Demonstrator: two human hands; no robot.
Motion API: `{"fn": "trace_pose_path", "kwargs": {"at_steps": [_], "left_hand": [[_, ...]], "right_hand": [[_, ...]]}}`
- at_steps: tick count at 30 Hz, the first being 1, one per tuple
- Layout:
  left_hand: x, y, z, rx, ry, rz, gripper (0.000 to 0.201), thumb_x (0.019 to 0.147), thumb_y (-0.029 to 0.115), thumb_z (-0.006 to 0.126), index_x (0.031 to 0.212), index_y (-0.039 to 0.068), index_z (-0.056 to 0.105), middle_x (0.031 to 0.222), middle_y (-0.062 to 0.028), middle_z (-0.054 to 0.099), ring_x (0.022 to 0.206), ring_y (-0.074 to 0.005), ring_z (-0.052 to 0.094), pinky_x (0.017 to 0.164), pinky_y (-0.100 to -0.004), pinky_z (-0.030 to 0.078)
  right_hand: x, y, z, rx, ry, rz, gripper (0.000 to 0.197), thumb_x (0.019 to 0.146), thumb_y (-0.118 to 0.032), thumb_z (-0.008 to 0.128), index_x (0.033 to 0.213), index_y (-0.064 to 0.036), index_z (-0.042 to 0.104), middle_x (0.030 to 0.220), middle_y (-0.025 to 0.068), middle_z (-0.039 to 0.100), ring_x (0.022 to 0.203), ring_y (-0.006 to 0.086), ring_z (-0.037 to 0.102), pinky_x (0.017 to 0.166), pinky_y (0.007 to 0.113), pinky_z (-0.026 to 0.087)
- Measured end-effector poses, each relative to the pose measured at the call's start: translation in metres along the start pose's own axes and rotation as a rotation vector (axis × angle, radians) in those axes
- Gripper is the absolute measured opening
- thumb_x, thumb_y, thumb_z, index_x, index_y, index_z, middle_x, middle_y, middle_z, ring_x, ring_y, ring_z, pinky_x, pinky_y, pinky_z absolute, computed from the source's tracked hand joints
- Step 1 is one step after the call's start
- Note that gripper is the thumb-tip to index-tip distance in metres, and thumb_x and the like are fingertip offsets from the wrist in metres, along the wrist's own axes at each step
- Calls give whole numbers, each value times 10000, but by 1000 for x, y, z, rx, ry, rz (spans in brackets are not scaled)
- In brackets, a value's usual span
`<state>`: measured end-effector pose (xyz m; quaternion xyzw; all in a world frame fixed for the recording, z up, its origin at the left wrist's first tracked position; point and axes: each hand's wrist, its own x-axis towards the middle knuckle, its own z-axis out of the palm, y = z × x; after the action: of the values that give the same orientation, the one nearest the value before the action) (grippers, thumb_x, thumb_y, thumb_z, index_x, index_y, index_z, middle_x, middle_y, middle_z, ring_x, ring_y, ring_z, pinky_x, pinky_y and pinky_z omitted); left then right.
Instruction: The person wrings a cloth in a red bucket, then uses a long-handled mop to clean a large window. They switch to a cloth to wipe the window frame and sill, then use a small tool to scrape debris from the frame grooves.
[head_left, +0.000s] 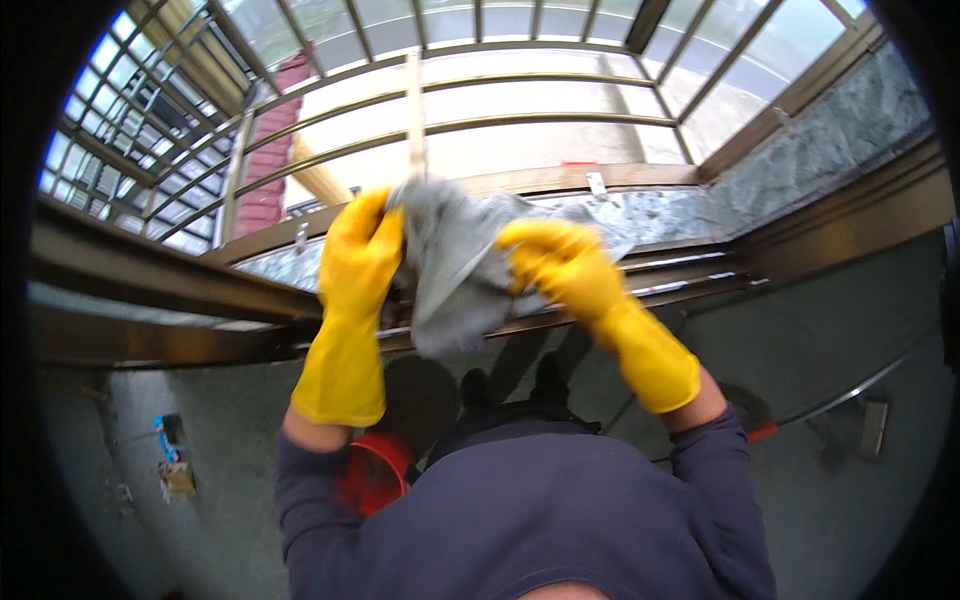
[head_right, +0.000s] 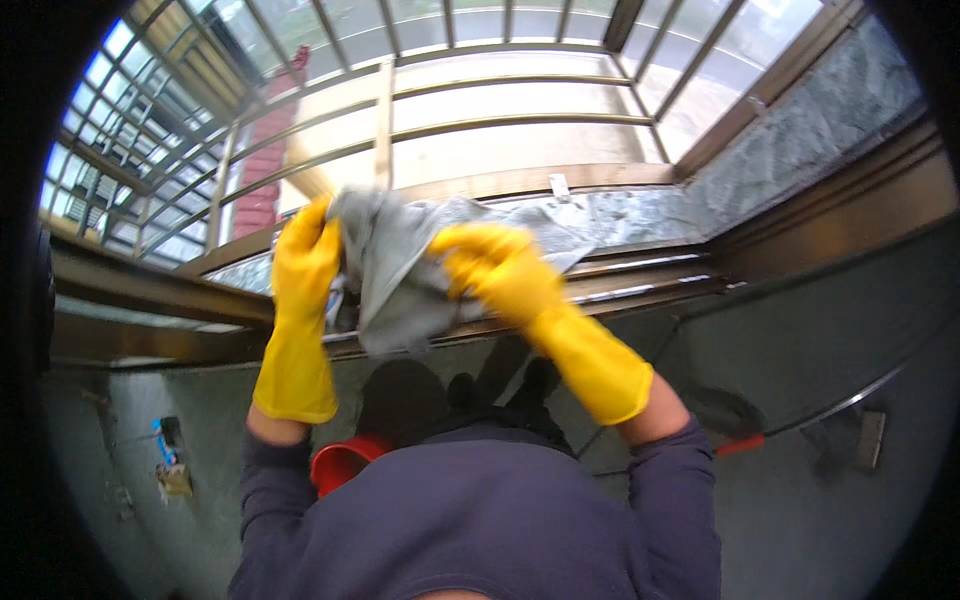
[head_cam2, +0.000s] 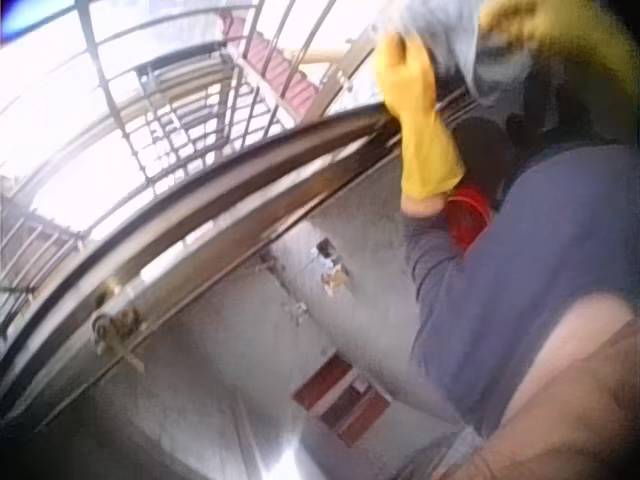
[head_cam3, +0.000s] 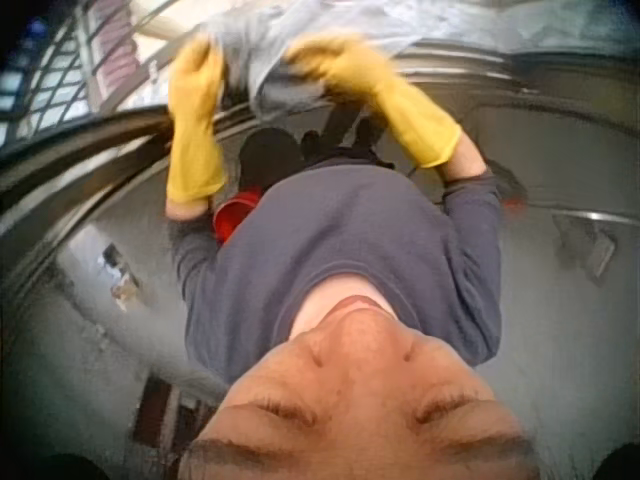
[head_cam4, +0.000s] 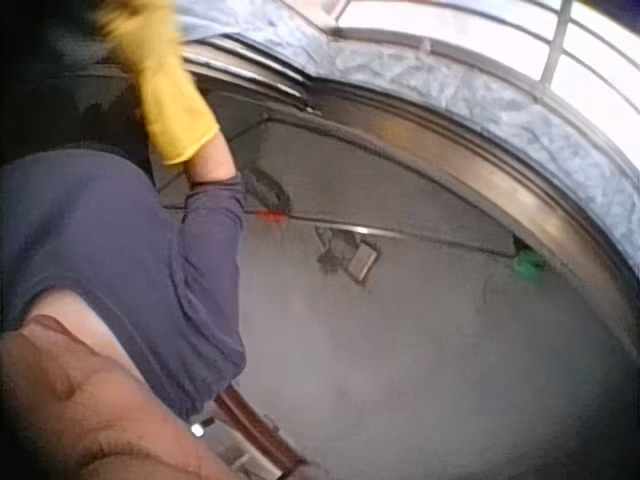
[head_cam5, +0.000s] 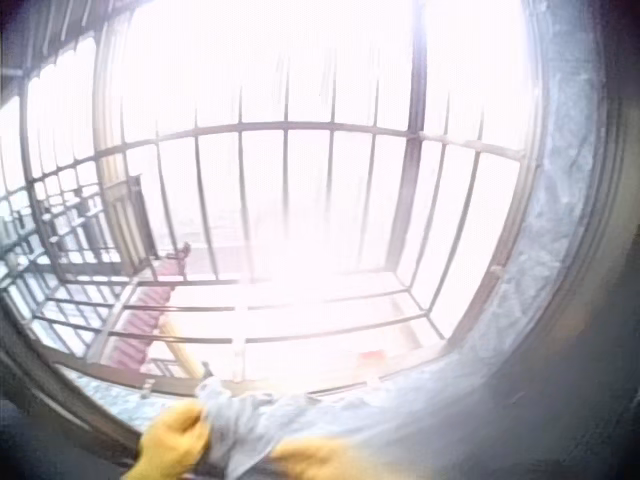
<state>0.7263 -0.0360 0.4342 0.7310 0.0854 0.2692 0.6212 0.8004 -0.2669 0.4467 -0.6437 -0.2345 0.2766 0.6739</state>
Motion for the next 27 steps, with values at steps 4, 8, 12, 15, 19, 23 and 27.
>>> {"fn": "trace_pose_path", "kwargs": {"at_steps": [4,8,12,15,19,23,27], "left_hand": [[46,48,32,108,43,212,200,912,112,577,1070,23,662,854,-69,689,760,-122,612,712,-254,479],[41,89,40,167,-229,216,216,943,141,582,1120,49,666,809,7,653,710,-49,540,634,-200,431],[18,95,30,444,-440,89,262,924,270,639,1146,133,670,716,23,600,638,-39,494,565,-209,399],[7,94,12,721,-763,37,290,875,276,695,1106,104,660,782,-84,672,622,-155,611,605,-298,483],[-19,78,-7,850,-820,221,317,808,234,725,1089,112,646,913,-110,667,812,-295,625,727,-391,486],[-26,62,-18,892,-931,33,321,761,129,724,1076,87,679,835,-149,647,727,-324,629,680,-392,501],[-25,51,-17,812,-959,-82,367,738,67,690,1103,102,673,836,-139,624,756,-325,629,684,-404,498]], "right_hand": [[-3,-45,-61,160,279,-169,259,950,-117,565,1191,-55,637,713,2,594,483,-1,379,405,142,261],[-39,-77,-132,-88,437,-439,263,973,-145,534,1209,-83,632,701,-6,584,472,1,371,405,133,266],[-70,-94,-169,-444,404,-244,192,933,-84,590,1099,-76,686,783,-9,652,555,14,485,494,157,365],[-87,-98,-170,-1070,153,209,131,848,-65,647,953,-75,724,735,58,677,606,134,602,574,281,465],[-89,-82,-152,-1570,186,-127,142,792,-147,626,886,-113,728,775,125,683,740,299,666,661,387,511],[-82,-88,-127,-1618,-130,139,173,767,-137,616,903,-131,723,795,124,680,761,307,661,672,407,510],[-89,-75,-129,-1689,-101,75,204,765,-105,628,940,-152,722,815,111,680,770,319,651,646,399,502]]}}
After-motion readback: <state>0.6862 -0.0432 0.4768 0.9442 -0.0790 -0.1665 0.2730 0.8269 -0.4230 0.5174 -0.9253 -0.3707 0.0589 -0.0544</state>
